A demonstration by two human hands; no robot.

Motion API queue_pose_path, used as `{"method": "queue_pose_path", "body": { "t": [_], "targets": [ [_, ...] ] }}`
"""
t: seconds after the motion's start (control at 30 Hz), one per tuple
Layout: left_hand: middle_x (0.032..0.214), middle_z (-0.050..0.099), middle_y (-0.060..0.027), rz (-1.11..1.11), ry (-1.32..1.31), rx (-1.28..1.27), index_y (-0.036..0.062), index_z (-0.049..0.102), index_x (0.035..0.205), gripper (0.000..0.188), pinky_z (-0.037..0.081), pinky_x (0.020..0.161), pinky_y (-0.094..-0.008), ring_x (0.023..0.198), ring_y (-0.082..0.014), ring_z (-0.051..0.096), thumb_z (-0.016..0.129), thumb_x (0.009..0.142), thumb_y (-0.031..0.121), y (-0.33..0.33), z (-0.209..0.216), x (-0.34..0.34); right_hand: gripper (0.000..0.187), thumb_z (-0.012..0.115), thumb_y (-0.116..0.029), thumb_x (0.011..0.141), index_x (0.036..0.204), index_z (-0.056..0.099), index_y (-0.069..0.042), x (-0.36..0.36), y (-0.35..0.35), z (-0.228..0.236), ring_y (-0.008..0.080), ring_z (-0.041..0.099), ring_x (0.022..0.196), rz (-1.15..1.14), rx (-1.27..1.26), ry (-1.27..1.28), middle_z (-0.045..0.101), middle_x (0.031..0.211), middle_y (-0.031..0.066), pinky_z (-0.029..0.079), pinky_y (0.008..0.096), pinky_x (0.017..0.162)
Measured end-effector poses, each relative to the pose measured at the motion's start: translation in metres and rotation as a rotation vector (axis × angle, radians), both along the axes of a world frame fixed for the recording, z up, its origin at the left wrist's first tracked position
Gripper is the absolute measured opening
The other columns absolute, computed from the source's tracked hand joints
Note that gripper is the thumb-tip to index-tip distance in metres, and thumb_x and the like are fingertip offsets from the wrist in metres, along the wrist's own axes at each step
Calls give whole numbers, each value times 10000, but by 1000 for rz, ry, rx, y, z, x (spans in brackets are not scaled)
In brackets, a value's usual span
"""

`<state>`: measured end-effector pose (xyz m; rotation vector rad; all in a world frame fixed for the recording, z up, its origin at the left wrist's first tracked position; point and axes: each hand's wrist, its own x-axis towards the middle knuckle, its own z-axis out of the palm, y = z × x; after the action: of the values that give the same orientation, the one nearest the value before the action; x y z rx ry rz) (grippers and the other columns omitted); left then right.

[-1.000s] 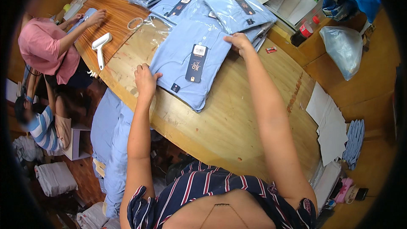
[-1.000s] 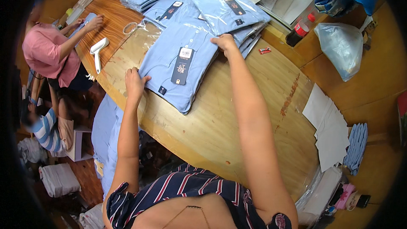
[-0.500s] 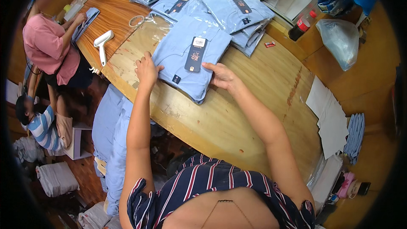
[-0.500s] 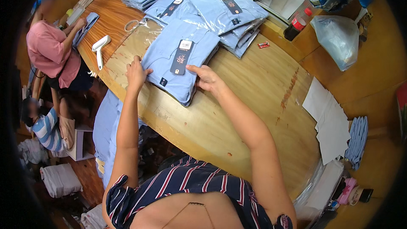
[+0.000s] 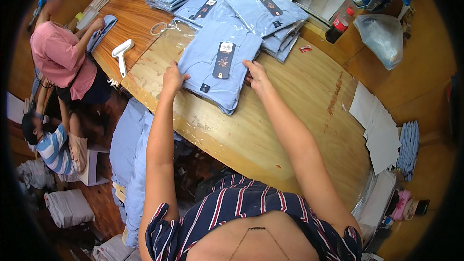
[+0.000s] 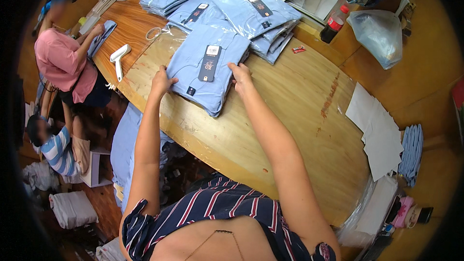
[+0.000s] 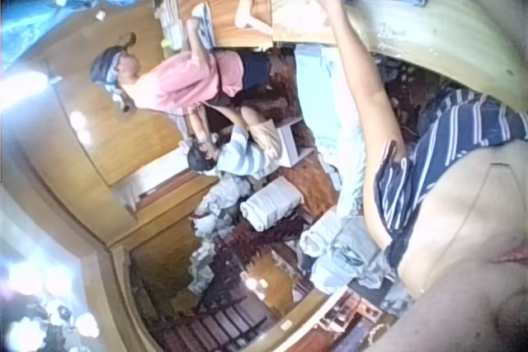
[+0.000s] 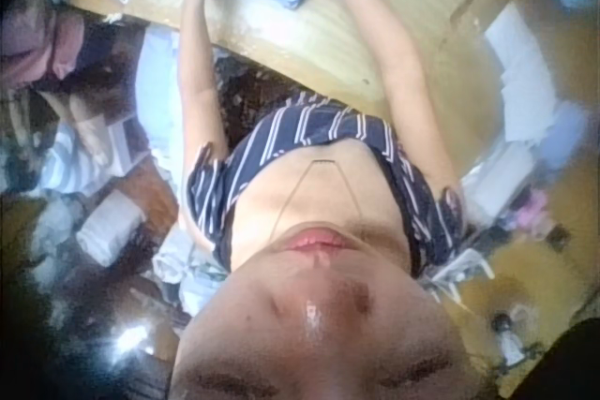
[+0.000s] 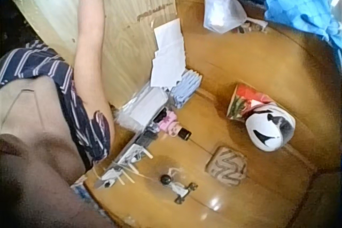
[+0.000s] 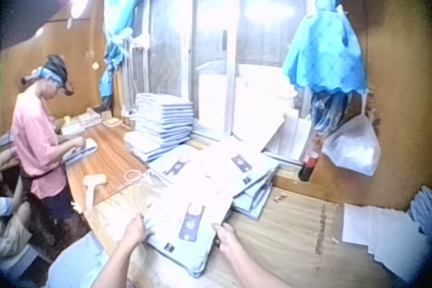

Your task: The person places folded blue shirts into clear plastic bags and seals them with adhesive tape at a workbench.

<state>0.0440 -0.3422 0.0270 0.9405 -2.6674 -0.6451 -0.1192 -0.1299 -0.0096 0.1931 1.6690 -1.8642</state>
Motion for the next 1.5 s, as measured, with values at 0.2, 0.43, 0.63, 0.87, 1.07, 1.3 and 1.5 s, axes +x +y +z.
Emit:
{"method": "queue_pose_path", "body": {
  "t": [0.2,0.43,0.63,0.87,1.07,1.3,1.5],
  "targets": [
    [960,516,-271,21,8,-14,-14,393,1082,609,431,757,-393,865,-383,535,722,616,198,3,-1,3,309,628,-132,708,987,553,-23,21,-5,32,195,551,795,140,-88,-52,588,916,87,424,322,693],
    [967,511,-274,17,13,-10,-5,362,1117,654,432,760,-398,867,-385,535,724,614,205,-2,-6,0,464,608,-54,718,1115,379,18,40,-13,31,259,532,897,-18,-442,44,514,1027,163,455,386,775],
    [980,531,-258,40,-2,-13,1,363,1132,656,424,771,-394,913,-366,532,725,622,200,0,-7,0,473,623,-98,738,1111,355,18,78,-2,13,278,545,845,52,-470,-152,510,1004,162,487,416,710],
    [995,509,-265,-58,80,51,60,340,1139,611,418,768,-416,899,-390,522,693,646,136,1,13,3,313,555,-107,782,1014,433,63,98,3,31,199,563,537,278,-370,6,565,838,143,468,303,397],
    [737,521,-170,-209,410,16,75,355,1081,487,422,583,-348,641,-251,529,642,689,49,74,69,41,365,556,-130,783,1068,395,32,93,79,77,160,553,575,504,-444,157,545,859,122,457,253,363],
    [808,451,-128,-533,551,240,-7,459,864,259,381,695,-310,739,-255,448,632,671,2,223,46,96,517,604,-150,762,1178,337,3,170,258,104,140,547,629,252,-161,90,521,928,105,452,238,351],
    [884,453,-141,-810,76,613,21,475,913,260,394,706,-336,793,-296,476,604,687,-1,284,-12,134,598,584,-106,767,1254,242,-44,254,346,13,133,543,592,-73,36,-21,529,899,120,445,244,355]
  ]
}}
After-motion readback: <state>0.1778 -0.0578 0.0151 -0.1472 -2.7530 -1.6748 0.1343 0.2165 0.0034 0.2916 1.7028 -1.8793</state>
